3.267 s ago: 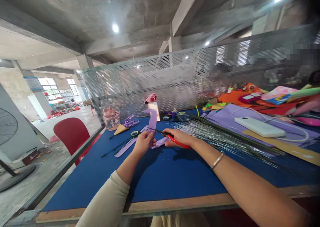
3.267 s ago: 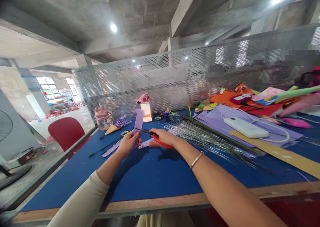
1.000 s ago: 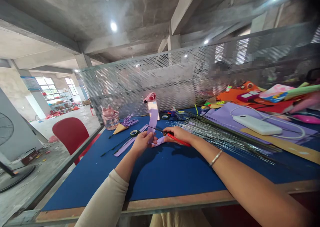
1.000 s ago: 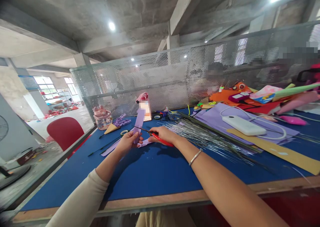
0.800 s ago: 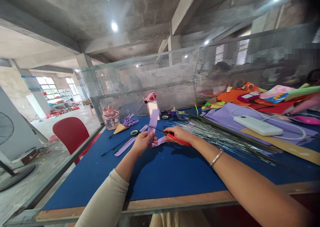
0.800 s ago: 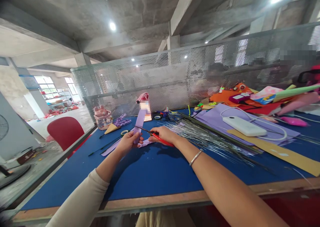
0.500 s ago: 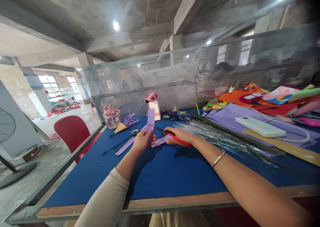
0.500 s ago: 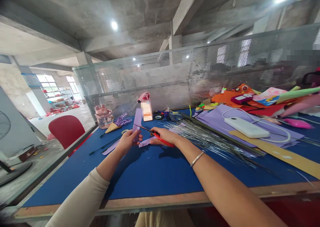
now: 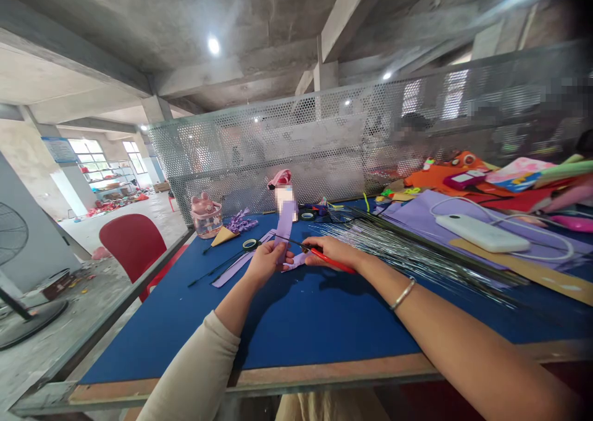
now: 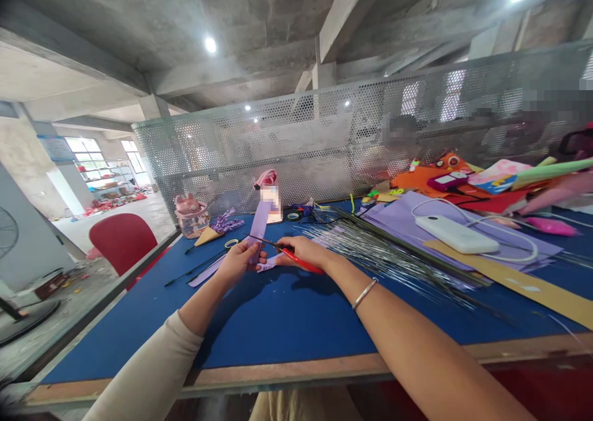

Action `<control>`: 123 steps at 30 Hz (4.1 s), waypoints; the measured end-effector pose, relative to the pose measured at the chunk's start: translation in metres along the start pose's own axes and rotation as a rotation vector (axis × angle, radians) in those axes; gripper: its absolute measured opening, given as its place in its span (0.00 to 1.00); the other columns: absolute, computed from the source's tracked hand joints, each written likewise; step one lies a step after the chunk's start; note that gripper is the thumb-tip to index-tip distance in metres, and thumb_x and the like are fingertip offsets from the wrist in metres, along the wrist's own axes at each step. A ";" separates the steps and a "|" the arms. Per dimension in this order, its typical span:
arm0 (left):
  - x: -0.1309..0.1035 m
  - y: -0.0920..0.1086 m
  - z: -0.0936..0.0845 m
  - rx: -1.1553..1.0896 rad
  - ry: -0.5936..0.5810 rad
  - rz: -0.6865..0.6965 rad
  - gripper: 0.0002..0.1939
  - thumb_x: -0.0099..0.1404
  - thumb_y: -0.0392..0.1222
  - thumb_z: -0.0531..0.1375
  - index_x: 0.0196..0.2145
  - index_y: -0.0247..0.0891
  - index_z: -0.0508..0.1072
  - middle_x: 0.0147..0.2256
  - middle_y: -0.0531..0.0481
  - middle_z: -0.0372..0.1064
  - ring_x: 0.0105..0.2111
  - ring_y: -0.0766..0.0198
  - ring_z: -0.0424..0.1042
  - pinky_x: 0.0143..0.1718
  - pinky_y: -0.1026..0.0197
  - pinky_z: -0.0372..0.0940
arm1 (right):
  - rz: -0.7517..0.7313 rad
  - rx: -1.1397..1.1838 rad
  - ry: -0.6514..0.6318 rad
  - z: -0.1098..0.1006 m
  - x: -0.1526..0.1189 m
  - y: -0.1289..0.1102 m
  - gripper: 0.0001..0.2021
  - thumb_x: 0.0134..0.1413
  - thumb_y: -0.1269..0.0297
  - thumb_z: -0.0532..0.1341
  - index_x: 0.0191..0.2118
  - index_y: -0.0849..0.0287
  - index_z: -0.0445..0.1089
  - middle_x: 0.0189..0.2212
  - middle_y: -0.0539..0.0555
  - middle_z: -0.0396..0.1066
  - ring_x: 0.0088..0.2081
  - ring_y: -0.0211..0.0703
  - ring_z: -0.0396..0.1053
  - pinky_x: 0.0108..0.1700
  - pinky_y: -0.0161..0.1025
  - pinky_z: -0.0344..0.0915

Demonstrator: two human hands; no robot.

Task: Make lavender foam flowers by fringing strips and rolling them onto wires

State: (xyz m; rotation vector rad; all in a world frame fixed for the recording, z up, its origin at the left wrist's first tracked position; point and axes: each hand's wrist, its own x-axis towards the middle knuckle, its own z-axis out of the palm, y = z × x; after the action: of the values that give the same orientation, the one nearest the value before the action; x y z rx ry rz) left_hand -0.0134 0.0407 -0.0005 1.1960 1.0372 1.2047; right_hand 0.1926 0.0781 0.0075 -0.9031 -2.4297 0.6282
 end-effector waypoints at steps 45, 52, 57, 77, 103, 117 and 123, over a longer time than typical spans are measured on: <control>0.006 -0.007 -0.005 0.102 0.023 0.032 0.21 0.53 0.55 0.64 0.33 0.34 0.71 0.28 0.49 0.72 0.22 0.69 0.69 0.21 0.68 0.58 | -0.032 0.000 0.062 0.000 0.001 0.007 0.24 0.51 0.44 0.58 0.41 0.62 0.69 0.28 0.53 0.67 0.27 0.39 0.59 0.29 0.35 0.57; 0.007 -0.011 -0.006 0.085 0.018 0.002 0.20 0.53 0.56 0.64 0.32 0.34 0.70 0.27 0.50 0.72 0.22 0.70 0.68 0.22 0.67 0.59 | 0.001 -0.022 0.046 0.000 0.000 0.006 0.23 0.51 0.44 0.58 0.39 0.63 0.69 0.27 0.53 0.67 0.27 0.40 0.61 0.29 0.36 0.58; 0.007 -0.011 -0.007 0.075 0.034 0.017 0.21 0.53 0.56 0.64 0.32 0.34 0.71 0.27 0.50 0.71 0.22 0.70 0.68 0.21 0.68 0.58 | 0.007 -0.069 0.043 -0.001 -0.001 0.004 0.27 0.50 0.43 0.59 0.45 0.62 0.67 0.34 0.57 0.72 0.32 0.45 0.66 0.34 0.39 0.62; 0.006 -0.013 -0.004 0.104 0.023 0.053 0.22 0.51 0.58 0.63 0.32 0.35 0.72 0.27 0.50 0.71 0.22 0.70 0.66 0.22 0.67 0.57 | -0.056 -0.044 0.023 0.006 -0.001 0.000 0.26 0.51 0.41 0.57 0.43 0.62 0.66 0.33 0.55 0.69 0.29 0.40 0.63 0.32 0.37 0.60; 0.009 -0.013 -0.010 0.145 0.148 0.078 0.18 0.51 0.54 0.63 0.26 0.35 0.70 0.28 0.49 0.69 0.23 0.69 0.65 0.21 0.68 0.58 | -0.031 -0.120 0.099 0.008 -0.001 0.007 0.28 0.49 0.46 0.62 0.49 0.62 0.66 0.41 0.60 0.72 0.36 0.47 0.68 0.38 0.41 0.64; 0.006 -0.009 -0.006 0.165 0.130 0.084 0.16 0.52 0.53 0.63 0.26 0.36 0.72 0.28 0.50 0.71 0.25 0.68 0.66 0.22 0.67 0.58 | -0.045 -0.082 0.052 0.011 0.000 0.002 0.26 0.52 0.43 0.57 0.46 0.62 0.66 0.36 0.56 0.70 0.32 0.42 0.65 0.35 0.38 0.63; 0.007 -0.010 -0.006 0.145 0.117 0.079 0.14 0.55 0.50 0.62 0.28 0.35 0.72 0.29 0.49 0.71 0.24 0.69 0.66 0.22 0.68 0.58 | -0.051 -0.064 0.101 0.015 0.001 0.006 0.25 0.53 0.42 0.56 0.41 0.62 0.69 0.30 0.54 0.70 0.28 0.40 0.63 0.31 0.36 0.60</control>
State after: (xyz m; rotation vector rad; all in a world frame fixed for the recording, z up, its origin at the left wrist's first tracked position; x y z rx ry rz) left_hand -0.0180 0.0486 -0.0106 1.3005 1.1909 1.2911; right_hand 0.1860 0.0795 -0.0074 -0.8736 -2.3861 0.4771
